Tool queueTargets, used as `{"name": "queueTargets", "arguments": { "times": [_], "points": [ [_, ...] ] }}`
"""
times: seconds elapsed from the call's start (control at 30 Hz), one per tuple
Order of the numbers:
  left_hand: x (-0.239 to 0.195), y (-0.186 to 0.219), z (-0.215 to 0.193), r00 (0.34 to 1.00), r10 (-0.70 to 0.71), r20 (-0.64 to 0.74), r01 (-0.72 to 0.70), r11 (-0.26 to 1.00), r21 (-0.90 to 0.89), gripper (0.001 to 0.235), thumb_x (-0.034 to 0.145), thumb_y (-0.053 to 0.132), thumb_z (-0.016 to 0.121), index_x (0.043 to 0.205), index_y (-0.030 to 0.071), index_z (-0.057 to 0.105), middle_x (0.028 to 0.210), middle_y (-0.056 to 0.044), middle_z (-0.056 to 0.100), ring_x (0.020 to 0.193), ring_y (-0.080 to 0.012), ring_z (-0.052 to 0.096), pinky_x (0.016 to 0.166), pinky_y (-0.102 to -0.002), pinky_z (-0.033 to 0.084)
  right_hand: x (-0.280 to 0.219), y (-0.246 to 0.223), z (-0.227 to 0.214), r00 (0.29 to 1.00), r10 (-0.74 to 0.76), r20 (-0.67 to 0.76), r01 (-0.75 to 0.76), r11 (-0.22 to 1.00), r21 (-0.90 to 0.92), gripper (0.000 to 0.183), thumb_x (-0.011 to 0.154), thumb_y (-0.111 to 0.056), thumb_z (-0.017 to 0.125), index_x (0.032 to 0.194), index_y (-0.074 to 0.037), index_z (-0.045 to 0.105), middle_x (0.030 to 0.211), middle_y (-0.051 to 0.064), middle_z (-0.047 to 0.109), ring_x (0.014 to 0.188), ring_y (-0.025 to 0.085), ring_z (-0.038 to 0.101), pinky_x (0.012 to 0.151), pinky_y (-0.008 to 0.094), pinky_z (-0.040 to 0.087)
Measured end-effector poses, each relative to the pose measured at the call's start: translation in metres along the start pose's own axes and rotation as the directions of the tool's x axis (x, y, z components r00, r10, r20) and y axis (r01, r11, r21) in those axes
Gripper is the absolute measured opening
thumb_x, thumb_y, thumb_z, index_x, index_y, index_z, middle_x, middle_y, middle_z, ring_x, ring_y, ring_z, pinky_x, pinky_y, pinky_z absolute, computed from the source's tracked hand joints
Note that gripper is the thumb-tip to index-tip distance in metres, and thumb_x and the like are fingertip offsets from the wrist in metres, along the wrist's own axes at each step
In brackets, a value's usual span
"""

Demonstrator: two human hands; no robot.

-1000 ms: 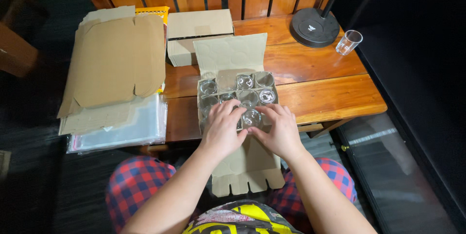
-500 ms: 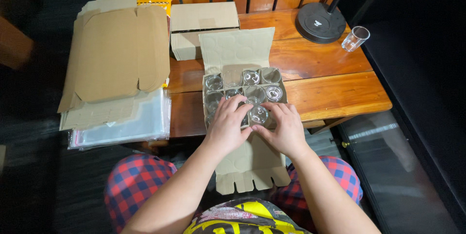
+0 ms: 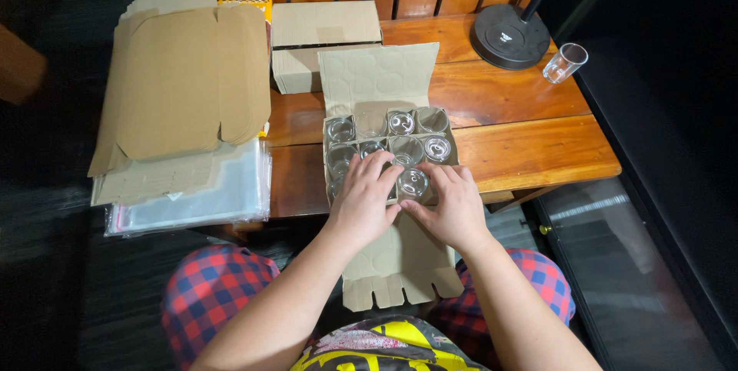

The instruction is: The person opens a cardboard box containing small clear glasses and removes them one by one, placing them on a wooden bench. After emptying the box, the person stacks the glasses and places them into a drawer.

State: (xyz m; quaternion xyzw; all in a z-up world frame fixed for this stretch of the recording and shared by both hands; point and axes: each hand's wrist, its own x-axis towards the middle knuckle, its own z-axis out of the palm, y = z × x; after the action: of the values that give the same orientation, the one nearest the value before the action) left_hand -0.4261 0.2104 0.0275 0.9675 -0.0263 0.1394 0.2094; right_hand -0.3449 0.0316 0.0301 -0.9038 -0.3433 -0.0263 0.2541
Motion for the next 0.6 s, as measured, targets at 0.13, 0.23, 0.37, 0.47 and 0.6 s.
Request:
{"name": "queueTargets", "arguments": {
  "times": [0.13,0.23,0.37,0.47,0.6],
  "points": [
    [-0.0002,-0.0004,-0.0007,1.0,0.006,-0.003,-0.007,1.0,-0.007,0.07,0.071,0.015,0.088,0.134,0.006,0.06,0.14,-0.012,0.046,0.144,-0.0351,0.042,0.121,-0.063,0.031,0.0008,-0.0034,-0.0025,1.0,0.01,0.002,-0.01,1.0,-0.013,0.066,0.078,-0.049,0.085,0.133,-0.02,0.065,0.114,0.004,0.071,0.117,0.028,0.062,0.101,0.042,0.05],
    [-0.0003,0.0007,-0.0019,1.0,0.008,-0.009,-0.008,1.0,-0.005,0.068,0.072,0.015,0.087,0.134,0.006,0.061,0.139,-0.013,0.047,0.144,-0.0354,0.042,0.121,-0.063,0.031,0.0007,-0.0035,-0.0024,1.0,0.003,-0.001,-0.003,1.0,-0.014,0.066,0.077,-0.048,0.086,0.133,-0.02,0.065,0.111,0.005,0.07,0.117,0.029,0.062,0.1,0.043,0.051],
    [-0.0004,0.0007,-0.0022,1.0,0.007,0.003,-0.006,1.0,-0.006,0.069,0.072,0.015,0.087,0.135,0.006,0.06,0.14,-0.013,0.047,0.144,-0.0355,0.042,0.121,-0.063,0.03,0.0004,-0.004,-0.002,0.999,0.029,0.021,-0.028,0.999,-0.026,0.065,0.078,-0.045,0.085,0.134,-0.02,0.064,0.117,0.004,0.07,0.119,0.028,0.061,0.1,0.041,0.051],
    [0.0,0.0017,-0.0021,1.0,0.006,0.005,-0.006,1.0,0.004,0.069,0.072,0.015,0.087,0.135,0.006,0.06,0.14,-0.013,0.047,0.145,-0.0357,0.041,0.121,-0.063,0.03,-0.0006,-0.0038,-0.0037,1.0,0.019,0.015,-0.019,1.0,-0.023,0.065,0.078,-0.046,0.085,0.134,-0.019,0.065,0.117,0.005,0.071,0.119,0.028,0.061,0.1,0.042,0.051],
    [0.0,0.0032,-0.0047,1.0,0.005,0.012,-0.005,1.0,0.013,0.07,0.072,0.016,0.088,0.135,0.005,0.06,0.14,-0.014,0.047,0.145,-0.0362,0.041,0.122,-0.063,0.03,-0.0002,-0.0021,-0.0032,1.0,0.007,0.016,-0.006,1.0,-0.022,0.066,0.078,-0.046,0.085,0.134,-0.018,0.064,0.118,0.006,0.071,0.12,0.03,0.061,0.1,0.043,0.051]
  ]
}}
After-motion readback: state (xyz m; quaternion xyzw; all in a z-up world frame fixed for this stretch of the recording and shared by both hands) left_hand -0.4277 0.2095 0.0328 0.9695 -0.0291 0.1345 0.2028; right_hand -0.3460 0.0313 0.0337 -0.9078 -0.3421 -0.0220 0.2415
